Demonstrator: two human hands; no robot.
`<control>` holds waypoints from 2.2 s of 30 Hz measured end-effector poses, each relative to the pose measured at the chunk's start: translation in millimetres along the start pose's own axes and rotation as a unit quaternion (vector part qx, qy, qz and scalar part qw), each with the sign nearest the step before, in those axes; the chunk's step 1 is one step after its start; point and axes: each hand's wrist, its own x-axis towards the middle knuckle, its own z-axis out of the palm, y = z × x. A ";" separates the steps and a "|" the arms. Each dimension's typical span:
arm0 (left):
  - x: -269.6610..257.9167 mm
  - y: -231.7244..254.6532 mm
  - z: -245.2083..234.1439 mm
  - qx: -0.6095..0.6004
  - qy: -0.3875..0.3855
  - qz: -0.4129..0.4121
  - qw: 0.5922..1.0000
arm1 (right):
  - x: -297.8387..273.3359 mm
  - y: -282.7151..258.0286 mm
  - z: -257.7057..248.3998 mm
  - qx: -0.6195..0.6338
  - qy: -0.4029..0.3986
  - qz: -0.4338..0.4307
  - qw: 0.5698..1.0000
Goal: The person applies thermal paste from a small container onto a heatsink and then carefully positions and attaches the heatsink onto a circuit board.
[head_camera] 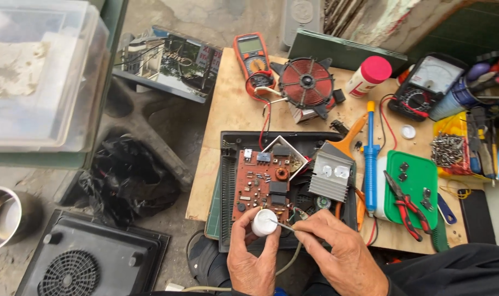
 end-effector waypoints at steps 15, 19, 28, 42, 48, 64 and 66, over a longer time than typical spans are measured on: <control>4.4 7.4 13.9 -0.073 -0.035 -0.161 0.984 | 34.2 -22.7 -46.8 -0.030 0.085 0.146 0.985; 6.7 10.3 8.0 -0.043 -0.069 -0.163 0.983 | 96.7 5.1 -39.5 -0.084 0.046 0.015 0.995; 18.8 3.7 7.6 -0.045 -0.025 -0.207 0.977 | 157.3 41.4 -6.6 -0.243 0.047 -0.077 0.966; 20.0 -8.8 10.5 -0.059 -0.011 -0.176 0.983 | 156.4 41.7 -6.4 -0.286 0.059 -0.106 0.950; 22.3 -27.7 18.5 -0.096 0.020 -0.100 0.990 | 159.6 48.7 -2.3 -0.260 0.077 -0.129 0.954; 20.5 -12.7 13.1 -0.064 0.005 -0.149 0.987 | 154.0 58.8 -9.3 -0.281 0.070 -0.087 0.953; 21.1 -11.3 12.8 -0.056 -0.002 -0.173 0.983 | 156.8 69.2 -8.9 -0.258 0.035 -0.079 0.962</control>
